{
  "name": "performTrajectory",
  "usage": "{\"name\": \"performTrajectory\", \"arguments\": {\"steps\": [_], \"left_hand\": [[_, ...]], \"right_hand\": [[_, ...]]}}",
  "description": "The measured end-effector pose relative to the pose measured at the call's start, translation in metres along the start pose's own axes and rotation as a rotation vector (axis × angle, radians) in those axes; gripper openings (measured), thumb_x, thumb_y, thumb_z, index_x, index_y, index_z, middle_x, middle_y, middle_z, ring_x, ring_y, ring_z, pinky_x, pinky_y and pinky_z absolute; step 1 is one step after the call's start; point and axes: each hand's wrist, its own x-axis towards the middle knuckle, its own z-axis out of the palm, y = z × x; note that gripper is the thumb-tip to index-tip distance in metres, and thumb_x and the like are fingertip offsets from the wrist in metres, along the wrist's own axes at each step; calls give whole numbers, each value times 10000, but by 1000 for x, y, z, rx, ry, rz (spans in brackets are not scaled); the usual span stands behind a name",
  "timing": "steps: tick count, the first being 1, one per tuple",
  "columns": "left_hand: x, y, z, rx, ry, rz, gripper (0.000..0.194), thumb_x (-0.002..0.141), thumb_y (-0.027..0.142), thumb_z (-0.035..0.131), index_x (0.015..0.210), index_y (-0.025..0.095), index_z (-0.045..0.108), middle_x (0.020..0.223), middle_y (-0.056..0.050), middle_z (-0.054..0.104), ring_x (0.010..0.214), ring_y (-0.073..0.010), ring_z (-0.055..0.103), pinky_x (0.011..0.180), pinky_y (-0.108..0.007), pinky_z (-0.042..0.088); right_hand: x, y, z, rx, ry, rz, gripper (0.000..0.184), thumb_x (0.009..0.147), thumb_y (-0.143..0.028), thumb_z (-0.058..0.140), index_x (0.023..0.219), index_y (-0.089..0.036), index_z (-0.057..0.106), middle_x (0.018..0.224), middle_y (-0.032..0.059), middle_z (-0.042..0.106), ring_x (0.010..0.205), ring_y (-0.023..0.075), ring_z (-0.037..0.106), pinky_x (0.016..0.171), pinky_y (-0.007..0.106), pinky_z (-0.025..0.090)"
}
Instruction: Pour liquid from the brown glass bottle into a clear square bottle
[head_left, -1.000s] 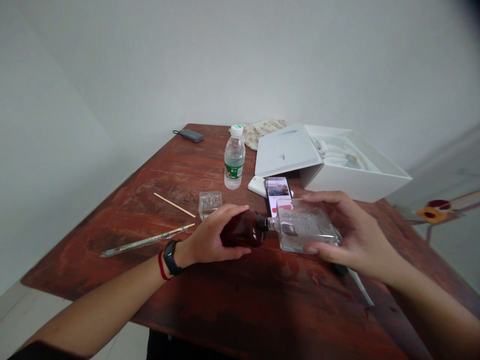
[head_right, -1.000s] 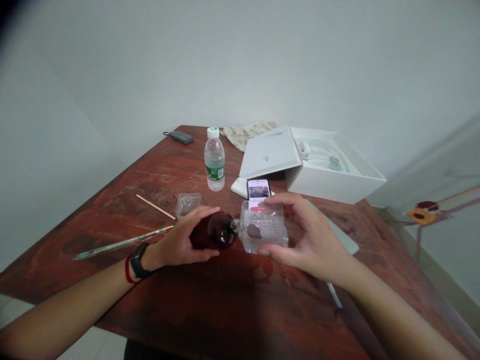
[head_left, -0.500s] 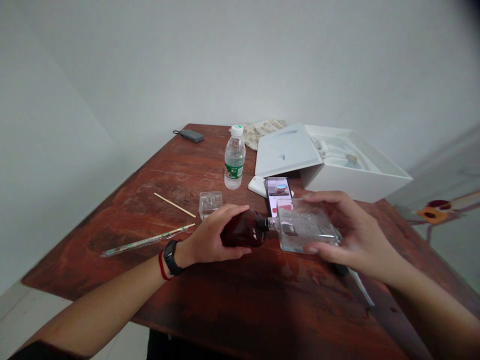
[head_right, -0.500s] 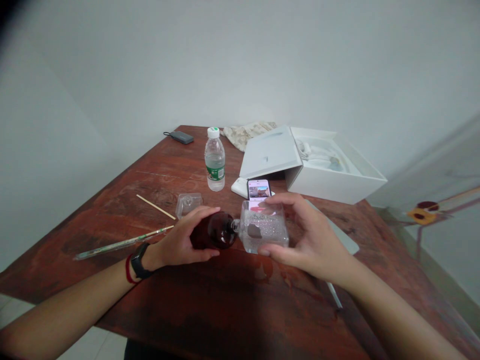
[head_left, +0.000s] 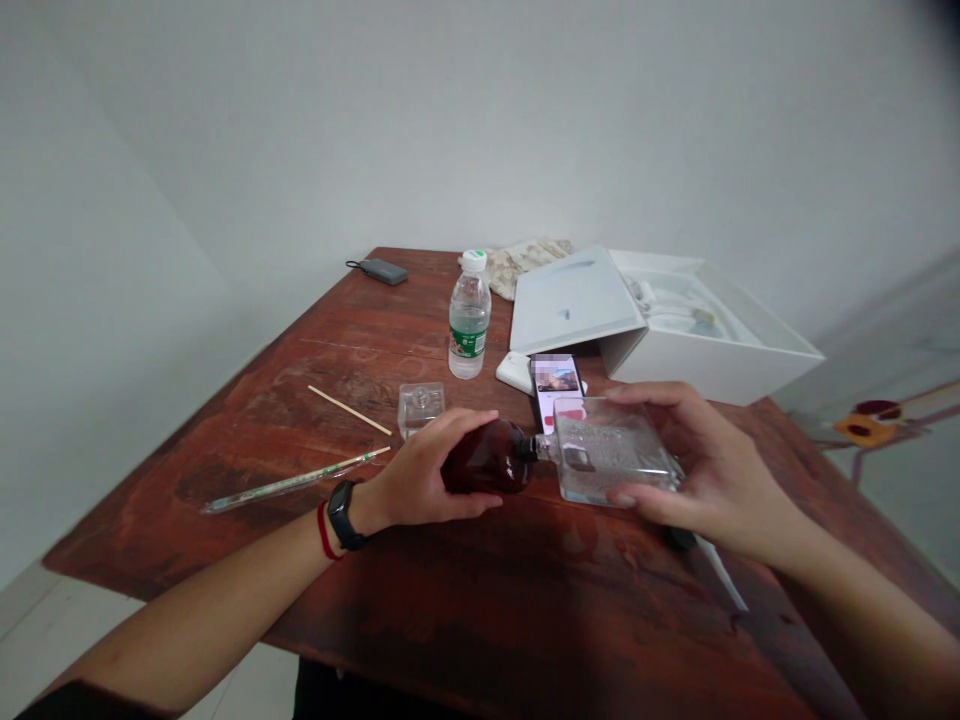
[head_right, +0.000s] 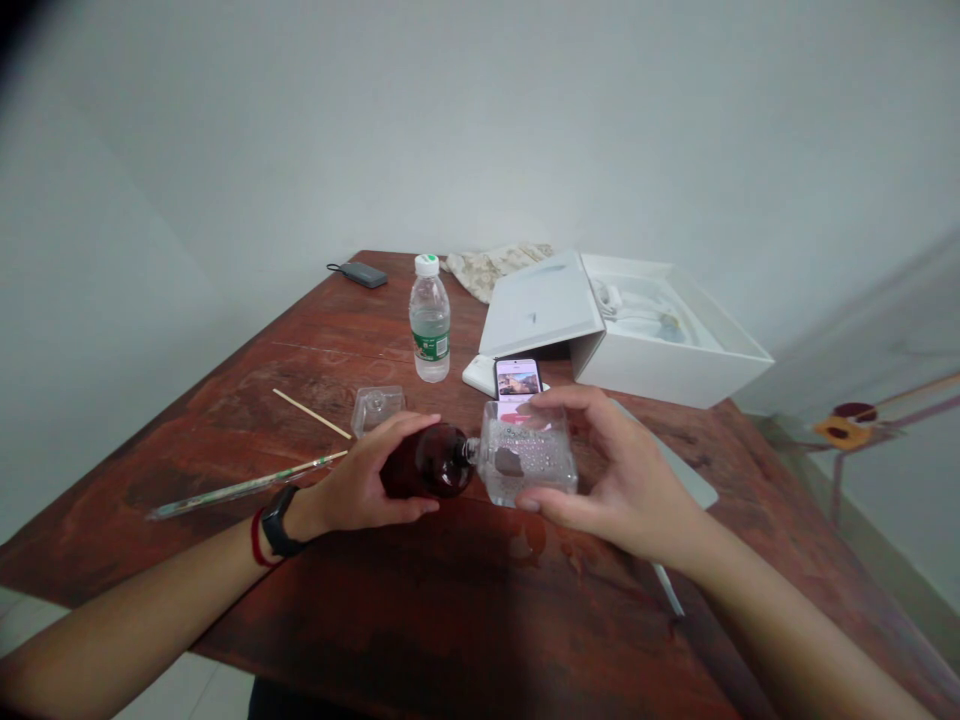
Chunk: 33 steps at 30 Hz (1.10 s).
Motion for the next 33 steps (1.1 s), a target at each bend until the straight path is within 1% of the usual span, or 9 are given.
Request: {"name": "performTrajectory", "arguments": {"steps": [3,7,15,22,26,29,31,33], "left_hand": [[0,-1,0,-7,0,3,855,836,453,878,1555,266,456,1452,-164,615,1308,-381,611,1115,-588,513],[0,-2,0,3,4,12,863,831,441,886,1554,260,452,1451,-165,615,1307,-376,613,1112,-573,520],[0,0,0,3,-2,2,853,840,443,875,1558,256,455,1454,-164,615,1311,-378,611,1119,-574,517],[0,0,0,-2,3,12,856,835,429,880,1559,259,455,1448,-162,619,1299,-375,617,1111,-573,521],[0,-1,0,4,-4,11,854,839,426,874,1560,259,447,1445,-163,617,1300,-377,614,1107,-573,519],[0,-1,0,8,-4,23,860,836,434,880,1558,257,446,1441,-164,616,1293,-373,618,1100,-562,524],[0,-2,0,9,-4,27,861,838,442,878,1558,255,444,1444,-167,614,1295,-374,617,1100,-562,523],[0,-2,0,9,-7,22,860,839,440,878,1558,254,444,1451,-169,610,1302,-375,613,1104,-562,521]], "right_hand": [[1,-1,0,-9,14,-14,565,821,-541,852,1279,-288,641,1248,112,751,1106,346,764,883,463,669],[1,-2,0,-7,12,-21,563,820,-536,857,1274,-278,647,1242,111,757,1100,332,765,892,442,663],[1,-1,0,-5,23,-8,585,791,-522,881,1267,-272,651,1235,114,757,1103,337,764,898,440,661],[2,-2,0,-16,19,1,593,783,-566,876,1250,-278,650,1222,115,757,1106,347,761,907,463,663],[0,-1,0,-1,5,16,582,805,-558,863,1283,-317,634,1258,95,747,1123,356,751,912,501,663],[0,0,0,-10,-1,-1,573,821,-562,847,1299,-340,621,1259,89,744,1129,365,748,932,541,655],[0,0,-1,-28,3,-18,578,820,-551,851,1299,-323,621,1247,96,747,1122,364,753,935,532,652],[0,-1,-1,-43,6,-29,582,820,-539,854,1298,-300,623,1241,103,750,1114,354,759,924,500,654]]}}
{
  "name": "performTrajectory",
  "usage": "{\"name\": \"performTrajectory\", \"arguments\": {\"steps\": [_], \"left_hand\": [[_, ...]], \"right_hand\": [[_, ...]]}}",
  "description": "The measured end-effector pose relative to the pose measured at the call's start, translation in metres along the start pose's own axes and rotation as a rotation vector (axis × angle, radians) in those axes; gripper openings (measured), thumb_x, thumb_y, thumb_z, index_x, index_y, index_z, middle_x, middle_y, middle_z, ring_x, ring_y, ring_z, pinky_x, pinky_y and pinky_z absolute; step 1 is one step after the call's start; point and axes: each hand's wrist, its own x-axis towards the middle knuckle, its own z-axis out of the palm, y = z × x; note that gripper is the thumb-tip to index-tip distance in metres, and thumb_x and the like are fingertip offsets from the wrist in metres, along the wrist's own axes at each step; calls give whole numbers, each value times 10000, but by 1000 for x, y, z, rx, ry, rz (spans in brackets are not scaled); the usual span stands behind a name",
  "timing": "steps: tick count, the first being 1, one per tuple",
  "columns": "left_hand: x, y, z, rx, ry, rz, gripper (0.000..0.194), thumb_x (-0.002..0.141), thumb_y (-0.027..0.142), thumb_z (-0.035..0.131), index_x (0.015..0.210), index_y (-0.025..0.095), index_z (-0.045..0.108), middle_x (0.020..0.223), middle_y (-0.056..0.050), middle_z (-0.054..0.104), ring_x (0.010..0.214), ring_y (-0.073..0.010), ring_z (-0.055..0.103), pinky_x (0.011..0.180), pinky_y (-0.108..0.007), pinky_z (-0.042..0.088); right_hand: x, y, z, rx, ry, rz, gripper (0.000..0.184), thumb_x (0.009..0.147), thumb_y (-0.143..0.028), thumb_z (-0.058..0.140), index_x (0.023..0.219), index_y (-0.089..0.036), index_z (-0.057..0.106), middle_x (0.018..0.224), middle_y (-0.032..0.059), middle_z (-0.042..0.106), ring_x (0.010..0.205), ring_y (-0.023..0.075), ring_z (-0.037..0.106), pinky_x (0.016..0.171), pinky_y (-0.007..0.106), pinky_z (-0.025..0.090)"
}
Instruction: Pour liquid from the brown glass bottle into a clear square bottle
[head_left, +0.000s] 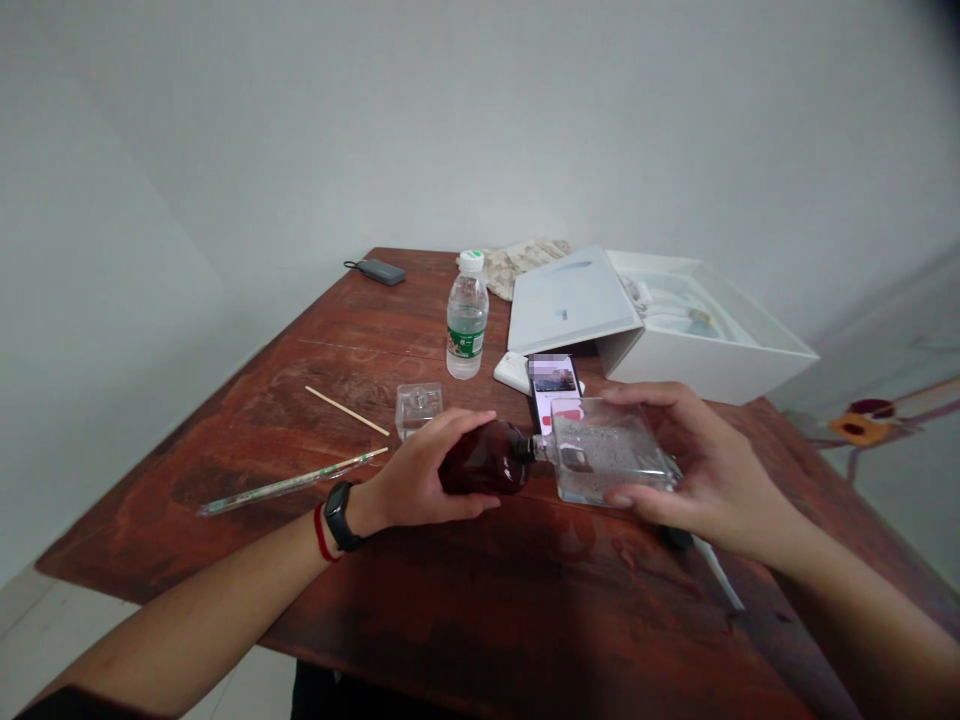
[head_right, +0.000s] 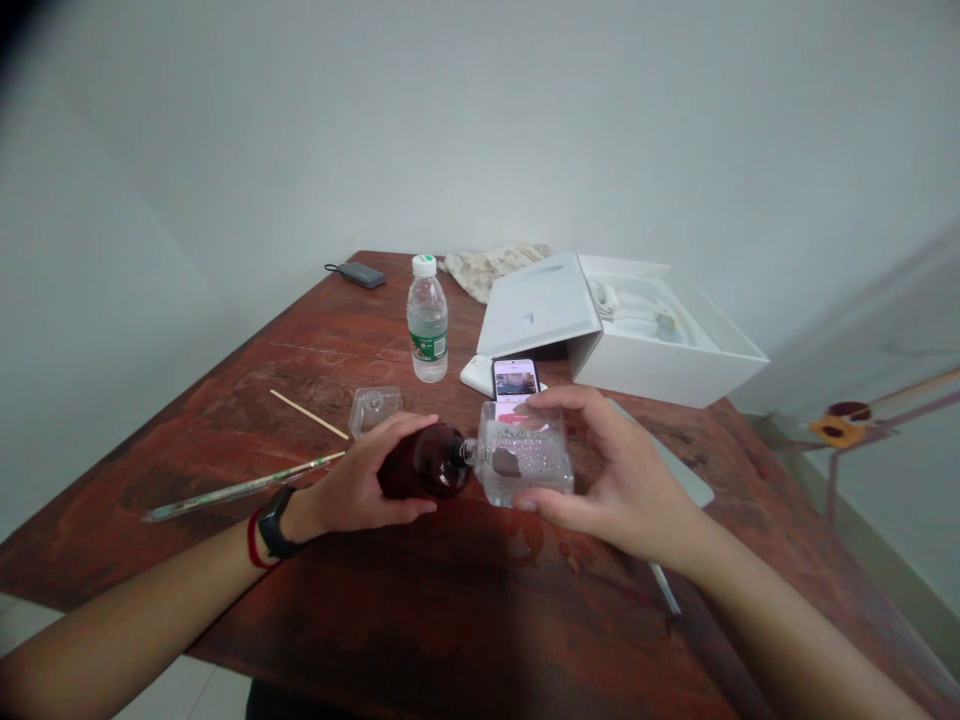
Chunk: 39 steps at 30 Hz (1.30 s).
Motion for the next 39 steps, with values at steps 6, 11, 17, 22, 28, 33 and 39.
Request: {"name": "performTrajectory", "arguments": {"steps": [6,11,17,22,28,33,39], "left_hand": [[0,1,0,-13,6,-3,857,830,419,887,1552,259,454,1439,-162,614,1298,-367,614,1108,-557,516],[0,1,0,1,3,-5,845,841,413,883,1549,253,449,1457,-158,608,1311,-366,610,1116,-548,517],[0,1,-1,2,-1,5,855,834,402,891,1550,253,447,1450,-155,609,1308,-362,613,1108,-536,523],[-1,0,0,0,5,5,852,842,416,882,1555,256,444,1450,-162,607,1305,-366,611,1104,-550,523],[0,0,1,-9,9,17,858,838,422,886,1555,256,446,1437,-159,617,1289,-364,616,1100,-552,521],[1,-2,1,0,13,18,863,840,445,880,1558,252,442,1432,-160,620,1286,-364,620,1086,-544,535],[1,-1,1,3,8,12,874,825,454,890,1549,242,447,1429,-162,624,1282,-364,623,1086,-536,535]], "right_hand": [[0,0,-1,-24,-4,-5,580,828,-553,848,1296,-295,623,1254,108,749,1128,345,755,945,486,645],[-1,1,0,5,3,1,593,816,-538,863,1301,-294,626,1263,101,752,1121,339,759,929,461,651],[-1,1,0,-5,-8,-8,590,824,-533,854,1306,-287,621,1272,112,747,1149,347,752,960,484,643],[0,2,-1,0,-10,6,587,808,-524,864,1292,-282,638,1271,114,749,1145,348,753,972,492,639],[0,2,-1,57,-19,20,575,814,-487,865,1309,-305,637,1275,106,752,1133,343,754,931,469,654],[0,3,-1,88,-36,-4,575,835,-456,853,1341,-329,612,1296,92,740,1134,326,753,904,414,654],[-1,6,-1,47,-37,-21,575,846,-515,835,1342,-341,601,1273,73,743,1117,297,760,912,372,637]]}}
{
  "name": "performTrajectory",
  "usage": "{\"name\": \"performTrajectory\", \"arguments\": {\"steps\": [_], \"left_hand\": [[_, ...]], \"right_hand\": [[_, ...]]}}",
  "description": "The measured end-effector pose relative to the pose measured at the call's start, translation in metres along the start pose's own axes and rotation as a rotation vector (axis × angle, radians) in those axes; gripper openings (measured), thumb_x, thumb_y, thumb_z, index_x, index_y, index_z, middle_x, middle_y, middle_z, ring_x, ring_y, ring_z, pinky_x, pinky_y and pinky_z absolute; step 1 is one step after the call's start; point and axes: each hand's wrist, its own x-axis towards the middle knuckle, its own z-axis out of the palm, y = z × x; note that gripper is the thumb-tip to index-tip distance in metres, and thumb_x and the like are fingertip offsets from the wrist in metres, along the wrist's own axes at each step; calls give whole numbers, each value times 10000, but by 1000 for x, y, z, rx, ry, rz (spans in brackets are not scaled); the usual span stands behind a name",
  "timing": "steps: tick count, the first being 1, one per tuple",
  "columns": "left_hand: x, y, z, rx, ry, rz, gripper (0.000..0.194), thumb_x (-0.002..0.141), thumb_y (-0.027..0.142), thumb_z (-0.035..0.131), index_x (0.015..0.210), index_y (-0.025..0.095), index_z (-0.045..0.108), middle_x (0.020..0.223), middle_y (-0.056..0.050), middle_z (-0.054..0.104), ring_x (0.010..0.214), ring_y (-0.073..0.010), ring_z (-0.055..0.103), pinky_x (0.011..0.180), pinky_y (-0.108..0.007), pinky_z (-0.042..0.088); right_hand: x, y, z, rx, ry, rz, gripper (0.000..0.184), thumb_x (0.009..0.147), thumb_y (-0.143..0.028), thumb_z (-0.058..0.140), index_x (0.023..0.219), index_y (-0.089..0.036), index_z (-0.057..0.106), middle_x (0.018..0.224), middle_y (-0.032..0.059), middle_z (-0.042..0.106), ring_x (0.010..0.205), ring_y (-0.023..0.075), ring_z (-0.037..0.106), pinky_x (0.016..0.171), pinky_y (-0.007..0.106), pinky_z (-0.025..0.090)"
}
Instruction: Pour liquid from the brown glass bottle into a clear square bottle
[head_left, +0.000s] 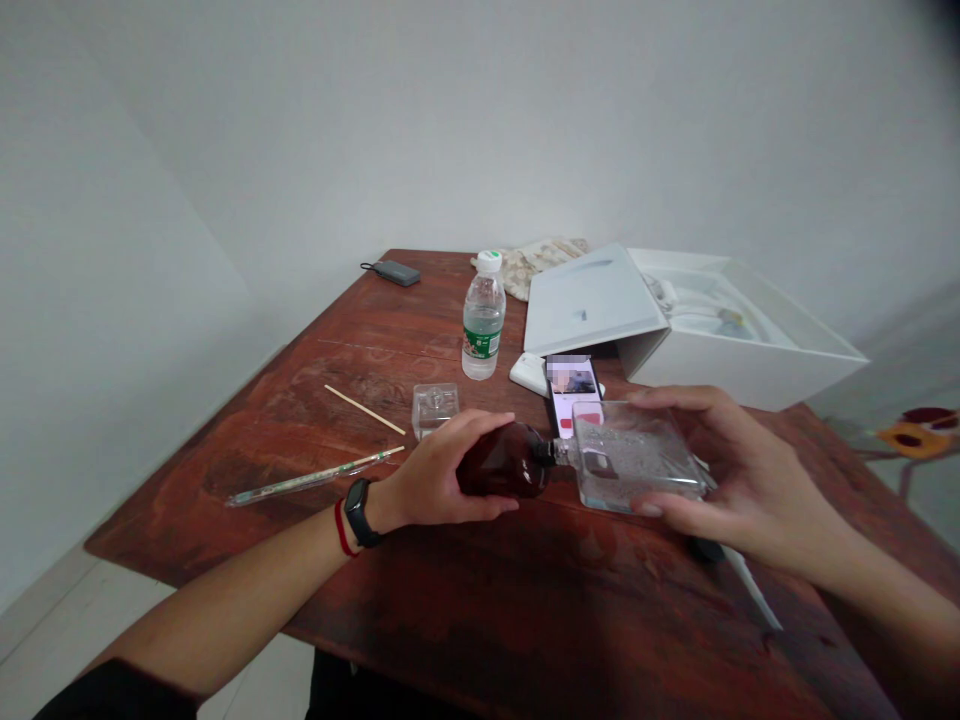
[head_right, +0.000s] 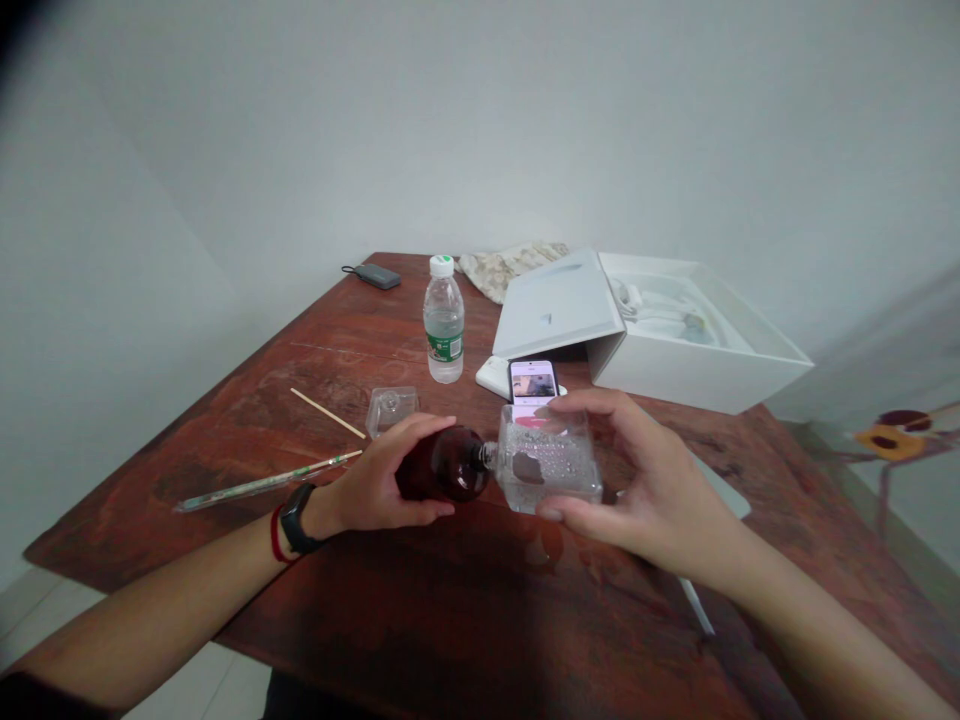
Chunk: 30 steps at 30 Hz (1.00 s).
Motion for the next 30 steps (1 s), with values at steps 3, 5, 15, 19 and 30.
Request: {"name": "performTrajectory", "arguments": {"steps": [3,5,15,19,30], "left_hand": [[0,1,0,-2,0,-2,862,832,458,885,1546,240,453,1425,-160,627,1271,-361,627,1088,-529,533],[0,1,-1,1,-2,-1,856,834,452,885,1544,241,456,1424,-158,627,1267,-358,628,1089,-525,531],[0,1,0,-19,-1,-11,877,820,429,904,1550,261,448,1417,-152,625,1267,-355,622,1091,-546,525],[-1,1,0,-15,3,-16,876,817,424,905,1546,260,449,1419,-153,621,1271,-358,620,1090,-549,522],[0,2,0,-30,0,-22,858,824,427,897,1541,261,456,1416,-154,626,1264,-358,624,1085,-553,526]], "right_hand": [[0,1,0,-14,10,6,579,845,-530,830,1342,-344,599,1261,72,750,1115,303,761,929,388,633],[0,1,1,-5,13,7,581,840,-527,834,1340,-347,600,1257,71,752,1115,305,762,932,393,635],[-2,4,1,-15,22,15,608,816,-549,838,1339,-343,606,1285,89,737,1138,337,754,961,462,637],[-4,4,0,-23,16,27,612,812,-524,849,1341,-343,600,1292,93,730,1160,346,745,981,485,628],[-2,2,0,-36,2,29,599,826,-507,839,1344,-333,595,1309,110,719,1205,368,724,1016,522,601]]}}
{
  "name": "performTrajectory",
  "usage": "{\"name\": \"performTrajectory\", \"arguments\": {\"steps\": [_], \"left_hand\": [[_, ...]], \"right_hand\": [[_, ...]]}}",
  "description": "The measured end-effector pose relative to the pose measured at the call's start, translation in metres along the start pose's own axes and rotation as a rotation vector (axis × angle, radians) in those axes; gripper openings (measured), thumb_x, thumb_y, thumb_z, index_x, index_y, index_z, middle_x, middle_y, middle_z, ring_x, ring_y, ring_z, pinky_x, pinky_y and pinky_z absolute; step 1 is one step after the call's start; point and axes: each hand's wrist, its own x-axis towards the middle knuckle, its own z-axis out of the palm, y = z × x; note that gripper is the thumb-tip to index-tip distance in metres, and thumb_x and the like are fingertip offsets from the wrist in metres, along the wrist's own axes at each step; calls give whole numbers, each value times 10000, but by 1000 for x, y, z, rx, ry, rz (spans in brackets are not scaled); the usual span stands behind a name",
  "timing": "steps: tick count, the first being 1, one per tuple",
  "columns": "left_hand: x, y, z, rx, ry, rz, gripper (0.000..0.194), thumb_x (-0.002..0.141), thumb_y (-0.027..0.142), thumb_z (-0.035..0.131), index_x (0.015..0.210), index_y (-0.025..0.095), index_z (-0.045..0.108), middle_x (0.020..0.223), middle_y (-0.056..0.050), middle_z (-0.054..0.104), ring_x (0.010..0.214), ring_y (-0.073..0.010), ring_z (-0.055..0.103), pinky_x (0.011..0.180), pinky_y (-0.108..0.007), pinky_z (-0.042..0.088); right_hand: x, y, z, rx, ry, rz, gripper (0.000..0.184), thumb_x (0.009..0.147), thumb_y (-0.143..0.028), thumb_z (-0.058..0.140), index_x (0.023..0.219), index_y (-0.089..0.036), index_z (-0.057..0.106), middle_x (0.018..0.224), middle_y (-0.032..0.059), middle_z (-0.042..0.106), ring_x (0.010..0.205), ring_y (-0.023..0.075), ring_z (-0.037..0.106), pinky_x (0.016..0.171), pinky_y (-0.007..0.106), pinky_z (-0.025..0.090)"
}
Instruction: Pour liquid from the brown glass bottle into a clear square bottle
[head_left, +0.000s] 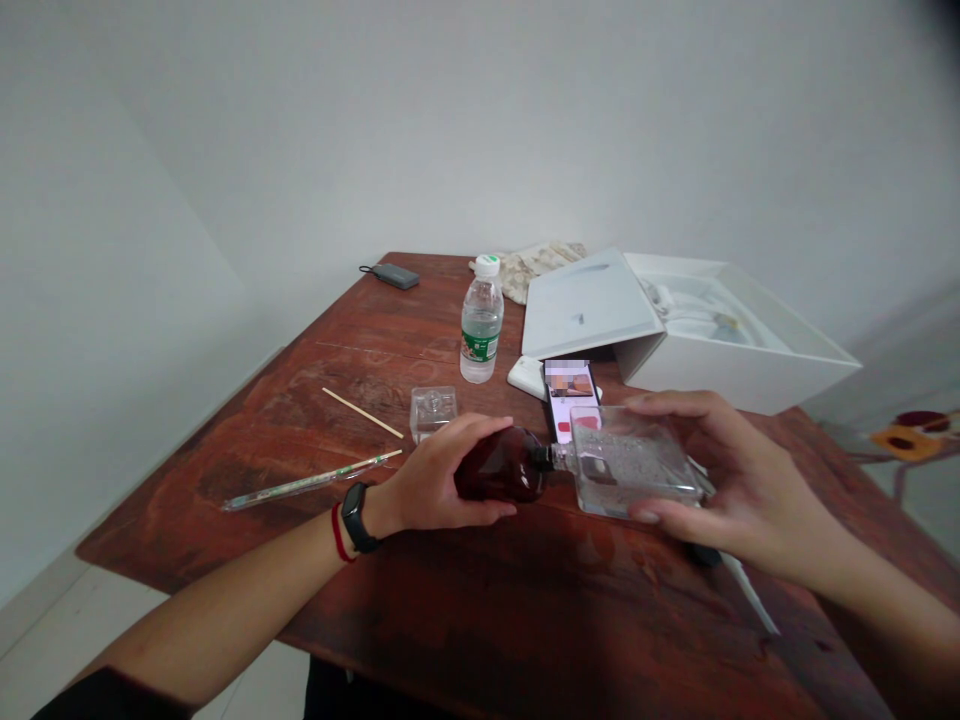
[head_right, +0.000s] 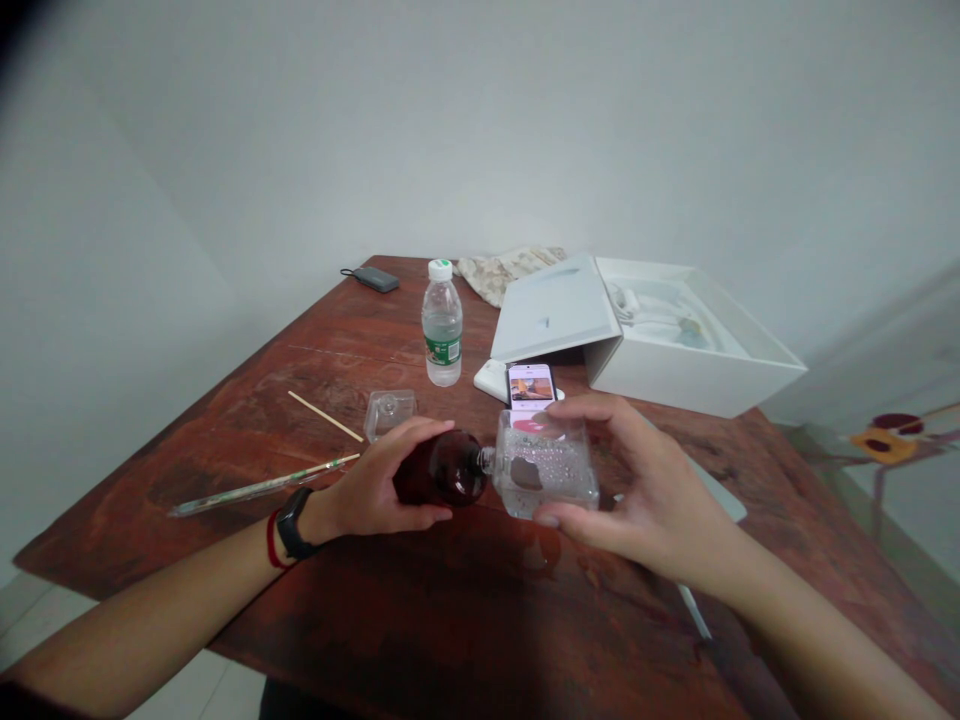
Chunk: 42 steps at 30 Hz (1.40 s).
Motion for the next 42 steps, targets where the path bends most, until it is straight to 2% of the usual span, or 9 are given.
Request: {"name": "performTrajectory", "arguments": {"steps": [11,19,27,32,42], "left_hand": [[1,1,0,-5,-7,4,859,824,420,901,1539,270,450,1412,-147,628,1257,-350,626,1077,-552,528],[1,0,1,4,-4,9,865,830,431,890,1554,278,444,1418,-152,626,1259,-361,625,1079,-568,528],[1,0,1,13,2,19,868,828,446,886,1553,258,447,1417,-165,627,1273,-372,621,1081,-564,532],[1,0,1,12,-6,-1,855,835,444,880,1552,262,451,1419,-162,627,1267,-367,627,1084,-564,531],[-1,0,1,24,3,8,862,839,459,876,1560,265,445,1443,-161,620,1299,-377,611,1103,-559,523]], "right_hand": [[-1,0,-1,-11,8,-4,621,809,-517,847,1345,-327,598,1306,110,724,1190,370,731,1005,534,610],[2,-4,-1,-4,21,-13,590,800,-489,858,1305,-297,619,1277,121,746,1115,345,764,928,475,642],[2,-6,-2,-27,12,-21,597,818,-521,843,1318,-302,601,1252,117,744,1081,337,769,923,493,643],[2,-7,-2,-9,6,-28,583,822,-512,844,1309,-306,600,1245,106,744,1097,337,766,928,486,643],[-1,-5,-2,2,11,24,594,808,-515,850,1312,-307,616,1289,110,734,1183,376,735,966,549,637]]}}
